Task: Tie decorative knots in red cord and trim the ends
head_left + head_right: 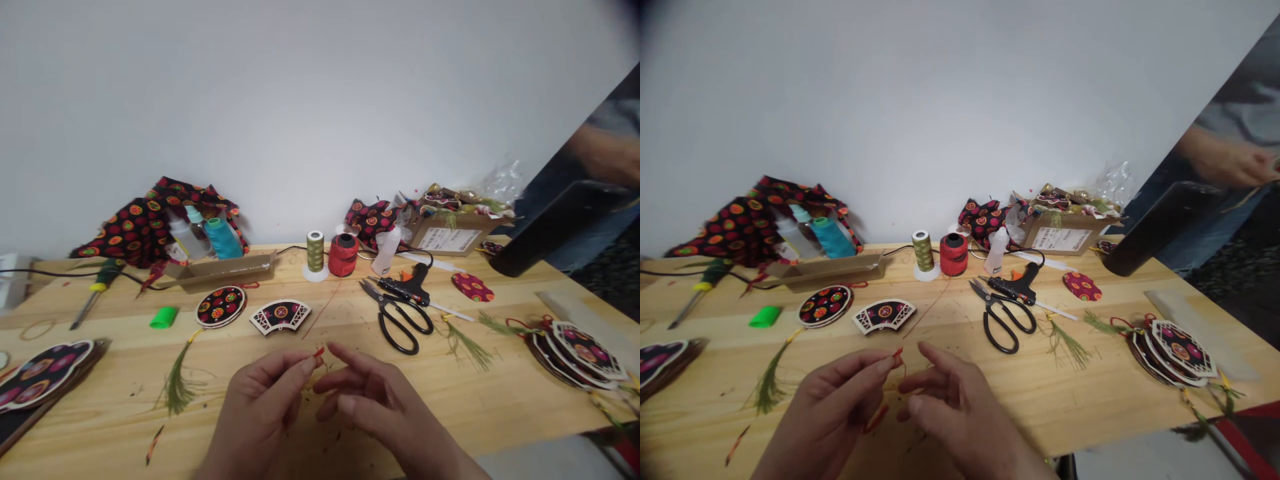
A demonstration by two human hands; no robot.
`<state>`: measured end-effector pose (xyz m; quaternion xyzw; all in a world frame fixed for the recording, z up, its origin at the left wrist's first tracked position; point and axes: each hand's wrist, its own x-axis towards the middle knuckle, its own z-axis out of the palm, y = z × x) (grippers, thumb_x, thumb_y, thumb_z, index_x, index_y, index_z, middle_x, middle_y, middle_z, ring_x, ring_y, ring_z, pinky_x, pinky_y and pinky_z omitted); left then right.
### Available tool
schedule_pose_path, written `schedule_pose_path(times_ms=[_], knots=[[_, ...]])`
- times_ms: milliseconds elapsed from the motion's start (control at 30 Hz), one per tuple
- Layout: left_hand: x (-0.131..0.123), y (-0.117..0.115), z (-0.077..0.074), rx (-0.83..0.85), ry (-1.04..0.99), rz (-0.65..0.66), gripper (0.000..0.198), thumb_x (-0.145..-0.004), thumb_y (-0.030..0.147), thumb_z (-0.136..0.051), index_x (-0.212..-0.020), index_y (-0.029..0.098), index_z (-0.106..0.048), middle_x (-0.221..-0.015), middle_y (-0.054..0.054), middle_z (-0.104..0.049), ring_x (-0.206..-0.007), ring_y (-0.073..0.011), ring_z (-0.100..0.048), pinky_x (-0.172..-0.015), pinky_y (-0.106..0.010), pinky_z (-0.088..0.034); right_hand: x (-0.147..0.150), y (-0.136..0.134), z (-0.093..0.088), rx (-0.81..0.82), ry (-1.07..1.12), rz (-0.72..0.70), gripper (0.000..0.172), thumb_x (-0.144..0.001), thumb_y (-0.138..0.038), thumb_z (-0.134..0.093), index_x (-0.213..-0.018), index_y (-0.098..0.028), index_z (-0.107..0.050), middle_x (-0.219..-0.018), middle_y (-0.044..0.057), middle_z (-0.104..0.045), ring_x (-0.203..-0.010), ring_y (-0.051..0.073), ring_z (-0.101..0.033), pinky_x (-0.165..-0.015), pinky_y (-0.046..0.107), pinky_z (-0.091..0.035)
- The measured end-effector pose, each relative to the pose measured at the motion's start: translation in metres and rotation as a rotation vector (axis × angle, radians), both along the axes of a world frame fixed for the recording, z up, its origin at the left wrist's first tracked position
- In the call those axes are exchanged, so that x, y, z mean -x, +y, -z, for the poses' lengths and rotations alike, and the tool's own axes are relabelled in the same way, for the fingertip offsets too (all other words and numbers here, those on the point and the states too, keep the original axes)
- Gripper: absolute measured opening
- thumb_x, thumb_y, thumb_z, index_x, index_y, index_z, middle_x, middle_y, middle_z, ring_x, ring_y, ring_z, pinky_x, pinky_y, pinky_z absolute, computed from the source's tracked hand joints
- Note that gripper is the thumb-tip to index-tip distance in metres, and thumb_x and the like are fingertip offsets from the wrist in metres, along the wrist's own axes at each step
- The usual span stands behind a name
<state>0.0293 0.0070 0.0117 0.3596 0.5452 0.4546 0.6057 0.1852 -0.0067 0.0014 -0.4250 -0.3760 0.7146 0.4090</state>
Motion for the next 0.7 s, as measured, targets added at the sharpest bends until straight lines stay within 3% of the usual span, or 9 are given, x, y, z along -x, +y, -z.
schedule_pose_path(times_ms=[167,333,467,567,700], knots=[[0.000,-0.002,0.002,-0.008,0.022,0.038,0.020,-0.067,0.034,-0.068,-0.071,0.015,-0.072,-0.042,0.006,-0.044,-0.042,-0.0063,-0.027,-0.041,-0.020,-0.021,0.009,0.008,-0.004,-0.021,0.106,0.076,0.035,-0.065,-0.031,-0.073,-0.094,-0.013,-0.063,-0.072,0.004,-0.067,-0.060,0.012,-0.061,-0.067,0.028,-0.047],[0.001,-0.003,0.002,-0.019,0.068,0.060,0.022,-0.068,0.036,-0.068,-0.067,0.014,-0.071,-0.041,0.006,-0.043,-0.041,-0.0059,-0.028,-0.041,-0.020,-0.022,0.016,0.013,-0.006,0.032,0.024,0.110,0.020,-0.063,-0.027,-0.073,-0.071,-0.012,-0.062,-0.049,-0.002,-0.059,-0.044,0.008,-0.051,-0.047,0.020,-0.039],[0.003,-0.002,0.004,-0.013,0.075,0.043,0.023,-0.069,0.036,-0.067,-0.072,0.014,-0.072,-0.039,0.007,-0.039,-0.040,-0.0059,-0.027,-0.040,-0.020,-0.022,0.012,0.012,-0.008,-0.021,-0.132,0.124,0.013,-0.069,-0.024,-0.065,-0.065,-0.013,-0.061,-0.047,-0.004,-0.054,-0.041,0.006,-0.045,-0.044,0.019,-0.036],[0.005,0.000,0.004,0.007,0.014,0.030,0.022,-0.069,0.035,-0.068,-0.075,0.015,-0.072,-0.037,0.008,-0.036,-0.038,-0.0054,-0.026,-0.039,-0.019,-0.023,0.004,0.009,-0.013,-0.218,-0.371,0.128,0.009,-0.074,-0.021,-0.061,-0.067,-0.015,-0.064,-0.053,-0.003,-0.054,-0.049,0.008,-0.048,-0.049,0.020,-0.039],[0.006,0.005,-0.002,0.036,-0.060,0.030,0.018,-0.067,0.032,-0.070,-0.072,0.015,-0.072,-0.042,0.007,-0.043,-0.038,-0.0042,-0.027,-0.037,-0.018,-0.022,-0.007,0.007,-0.024,-0.733,-0.746,-0.009,0.015,-0.081,-0.017,-0.055,-0.076,-0.017,-0.068,-0.072,0.003,-0.060,-0.069,0.013,-0.055,-0.063,0.022,-0.043]])
